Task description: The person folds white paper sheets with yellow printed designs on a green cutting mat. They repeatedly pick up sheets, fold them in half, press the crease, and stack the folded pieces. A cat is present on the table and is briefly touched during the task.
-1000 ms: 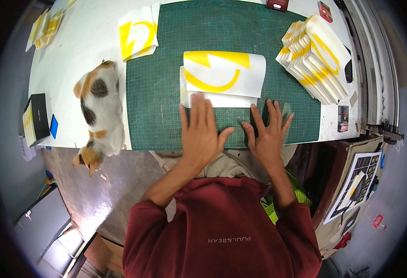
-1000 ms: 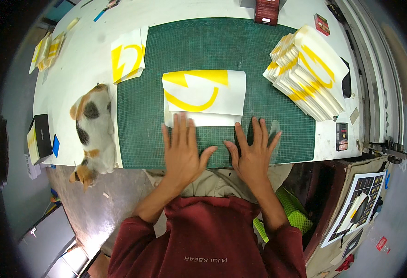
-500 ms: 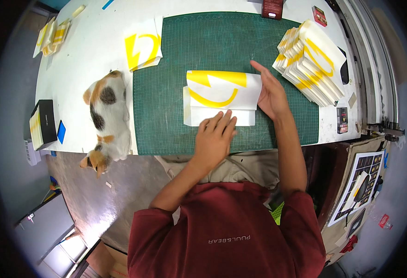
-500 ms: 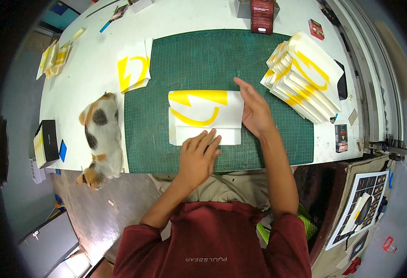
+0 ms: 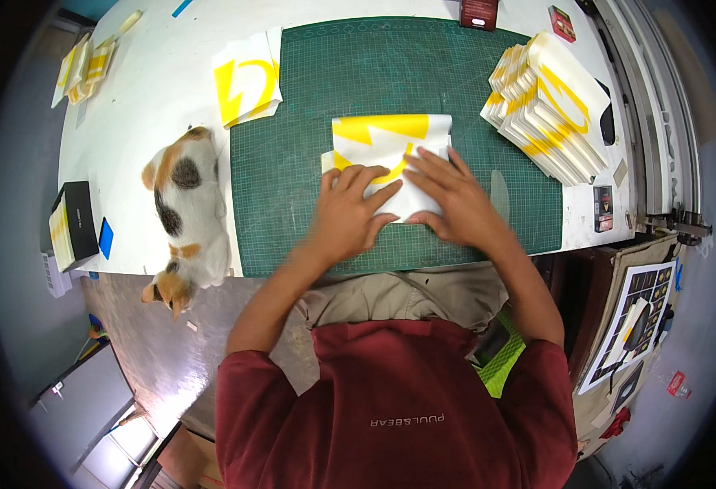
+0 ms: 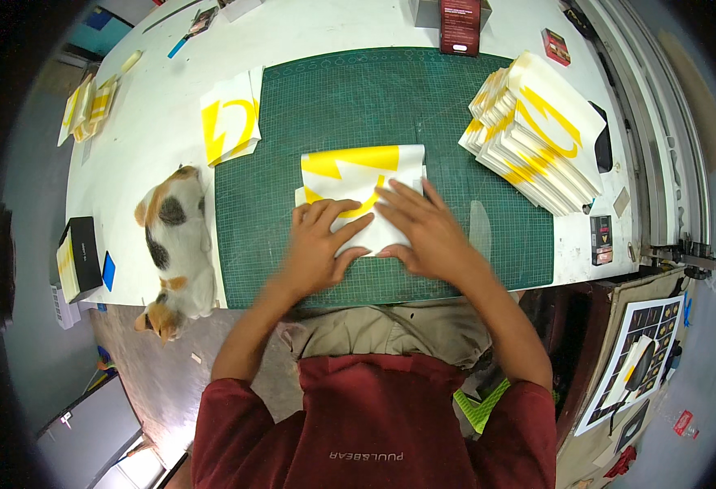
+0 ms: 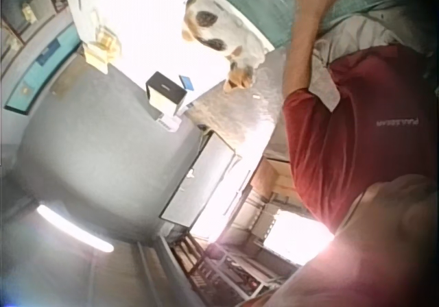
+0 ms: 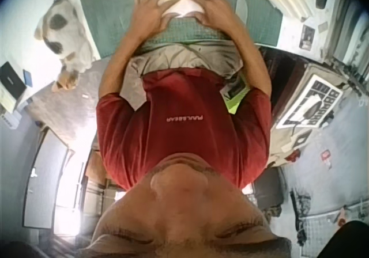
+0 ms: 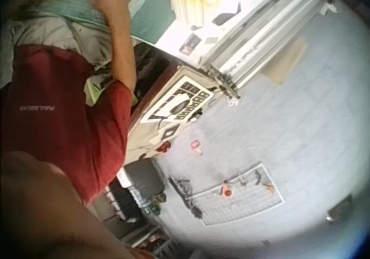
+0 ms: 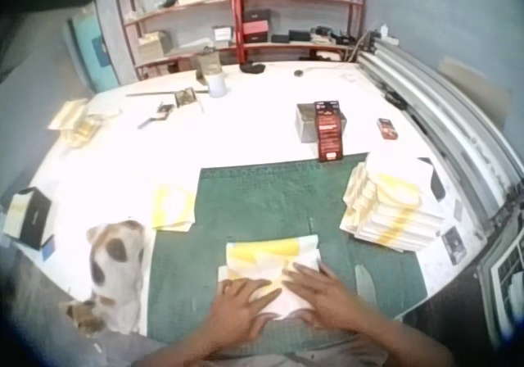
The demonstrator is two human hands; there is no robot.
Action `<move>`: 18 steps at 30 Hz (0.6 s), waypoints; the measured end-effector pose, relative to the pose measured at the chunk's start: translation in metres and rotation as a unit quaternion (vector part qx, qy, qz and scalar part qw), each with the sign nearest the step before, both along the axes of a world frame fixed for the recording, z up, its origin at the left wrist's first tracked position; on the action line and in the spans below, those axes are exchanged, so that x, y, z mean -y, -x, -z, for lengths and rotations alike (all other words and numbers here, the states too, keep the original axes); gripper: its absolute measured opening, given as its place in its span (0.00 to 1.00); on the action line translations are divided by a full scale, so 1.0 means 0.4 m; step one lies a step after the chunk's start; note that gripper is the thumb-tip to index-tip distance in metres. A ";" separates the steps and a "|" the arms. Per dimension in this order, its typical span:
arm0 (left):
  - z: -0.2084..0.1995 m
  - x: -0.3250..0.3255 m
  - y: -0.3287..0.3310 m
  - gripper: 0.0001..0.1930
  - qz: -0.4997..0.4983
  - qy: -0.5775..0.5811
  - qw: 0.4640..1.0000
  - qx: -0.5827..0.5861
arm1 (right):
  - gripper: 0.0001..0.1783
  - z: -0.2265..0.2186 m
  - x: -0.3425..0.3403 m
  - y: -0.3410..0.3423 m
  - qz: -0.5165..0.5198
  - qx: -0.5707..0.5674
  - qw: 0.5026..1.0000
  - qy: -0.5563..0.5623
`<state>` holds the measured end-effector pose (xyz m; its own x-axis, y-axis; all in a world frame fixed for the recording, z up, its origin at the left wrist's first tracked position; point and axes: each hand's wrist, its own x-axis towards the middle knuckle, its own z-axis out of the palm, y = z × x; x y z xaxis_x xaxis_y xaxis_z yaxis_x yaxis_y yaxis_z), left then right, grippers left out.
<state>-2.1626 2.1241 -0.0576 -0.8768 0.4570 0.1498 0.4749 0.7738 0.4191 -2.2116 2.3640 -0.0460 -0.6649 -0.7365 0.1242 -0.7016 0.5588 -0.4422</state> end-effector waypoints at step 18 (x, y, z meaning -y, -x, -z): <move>-0.022 0.103 0.125 0.78 -0.010 0.140 0.988 0.066 | 0.53 0.042 0.182 0.108 0.018 0.002 1.000 -0.005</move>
<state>-2.2126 2.0829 -0.0486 -0.8893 0.4471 -0.0961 0.4142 0.8766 0.2452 -2.2550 2.2910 -0.0627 -0.6911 -0.7138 0.1136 -0.6794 0.5880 -0.4390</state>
